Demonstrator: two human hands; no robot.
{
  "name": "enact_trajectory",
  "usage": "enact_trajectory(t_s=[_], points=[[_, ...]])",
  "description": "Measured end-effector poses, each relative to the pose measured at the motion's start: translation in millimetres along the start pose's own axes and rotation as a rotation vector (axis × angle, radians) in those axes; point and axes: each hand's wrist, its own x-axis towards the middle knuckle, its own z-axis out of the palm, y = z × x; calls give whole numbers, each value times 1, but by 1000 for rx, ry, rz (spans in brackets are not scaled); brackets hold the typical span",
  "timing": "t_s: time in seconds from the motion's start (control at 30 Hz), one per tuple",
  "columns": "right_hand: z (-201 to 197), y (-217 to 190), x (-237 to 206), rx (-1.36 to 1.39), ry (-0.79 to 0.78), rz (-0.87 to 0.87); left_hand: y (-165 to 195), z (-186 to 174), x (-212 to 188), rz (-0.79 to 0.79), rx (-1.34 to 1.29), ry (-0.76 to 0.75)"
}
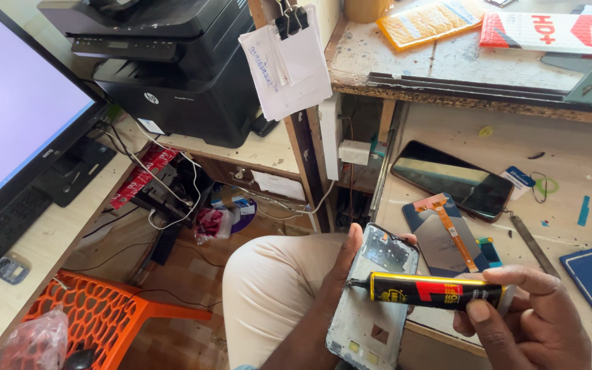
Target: The person applies adhesive from a tube along the edge of a phone frame, then handles a replacement screen and peels the protective backing from a screen protector while working at a cluttered repair bench with other phone parts around.
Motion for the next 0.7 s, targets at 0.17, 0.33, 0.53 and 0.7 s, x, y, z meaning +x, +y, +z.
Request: enact_trajectory(t_s=[0.17, 0.33, 0.53, 0.7], points=[[1, -1, 1, 8, 25, 78, 4, 22, -12, -9, 175, 142], [4, -5, 3, 15, 43, 105, 16, 61, -36, 22, 393, 139], [9, -9, 6, 31, 71, 110, 19, 57, -47, -64, 427, 207], [10, -12, 9, 33, 76, 111, 19, 48, -42, -82, 411, 175]])
